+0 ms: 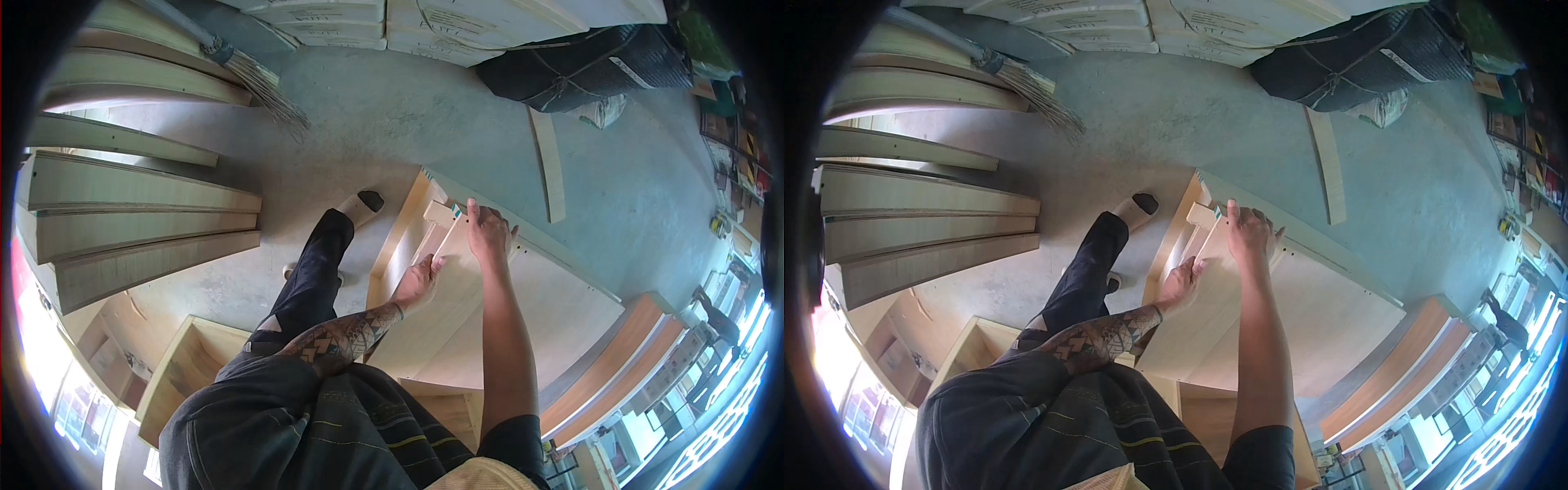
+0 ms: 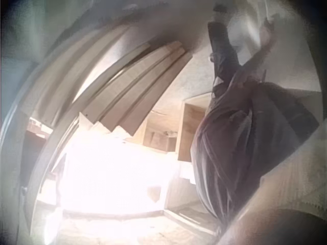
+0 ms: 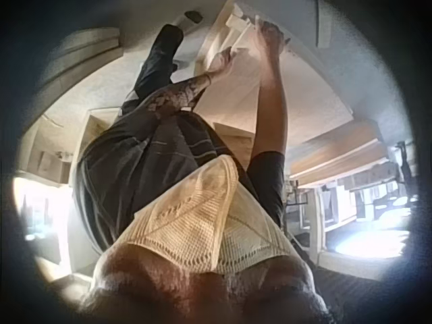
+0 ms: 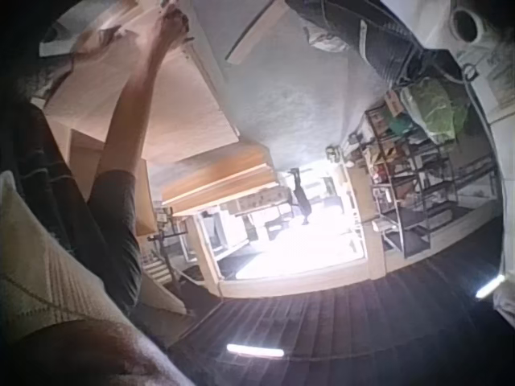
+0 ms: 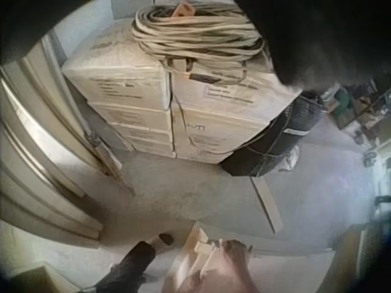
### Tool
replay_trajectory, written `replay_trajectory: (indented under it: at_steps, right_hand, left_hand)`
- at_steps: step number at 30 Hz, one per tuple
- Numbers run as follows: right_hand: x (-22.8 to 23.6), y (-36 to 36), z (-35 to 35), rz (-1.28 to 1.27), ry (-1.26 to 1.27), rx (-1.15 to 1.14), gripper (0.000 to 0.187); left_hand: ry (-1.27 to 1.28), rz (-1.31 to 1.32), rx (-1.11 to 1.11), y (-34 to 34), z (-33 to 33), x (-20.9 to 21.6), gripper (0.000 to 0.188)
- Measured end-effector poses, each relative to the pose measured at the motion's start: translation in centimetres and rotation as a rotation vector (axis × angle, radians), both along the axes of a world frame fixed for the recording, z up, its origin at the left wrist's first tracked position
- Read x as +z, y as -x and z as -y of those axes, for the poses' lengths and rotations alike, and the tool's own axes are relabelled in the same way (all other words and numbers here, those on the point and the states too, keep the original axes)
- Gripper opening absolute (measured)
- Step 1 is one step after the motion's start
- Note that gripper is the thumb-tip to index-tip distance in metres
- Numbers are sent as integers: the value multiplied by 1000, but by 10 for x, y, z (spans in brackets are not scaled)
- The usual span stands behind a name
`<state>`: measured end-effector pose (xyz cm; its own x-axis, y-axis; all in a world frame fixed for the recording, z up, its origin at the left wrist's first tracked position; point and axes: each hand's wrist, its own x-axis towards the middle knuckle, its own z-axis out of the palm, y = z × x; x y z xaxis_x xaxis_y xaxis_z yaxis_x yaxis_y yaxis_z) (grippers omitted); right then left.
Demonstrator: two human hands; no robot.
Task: Using a power drill to assemble wooden furniture panels in a workshop.
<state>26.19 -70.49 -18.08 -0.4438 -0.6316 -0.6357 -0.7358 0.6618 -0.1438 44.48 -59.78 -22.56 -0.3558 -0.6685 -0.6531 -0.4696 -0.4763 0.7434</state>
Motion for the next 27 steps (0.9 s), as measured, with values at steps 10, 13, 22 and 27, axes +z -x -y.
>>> replay_trajectory:
  at_steps: [10, 13, 22, 27]
  right_hand:
    - [-40, 6, 10, -11, -106, 135, 71]
    - [-36, 8, 7, -36, -106, 95, 69]
    - [-23, 25, -21, 154, 614, -176, 45]
    - [-11, 64, -120, -504, 688, -720, 59]
  left_hand:
    - [-77, 15, -47, -7, 15, -14, 54]
    - [-6, -72, -75, -6, 0, -6, 51]
    - [290, 102, -15, 4, 37, 1, 42]
    - [628, -185, -343, 131, 114, 75, 48]
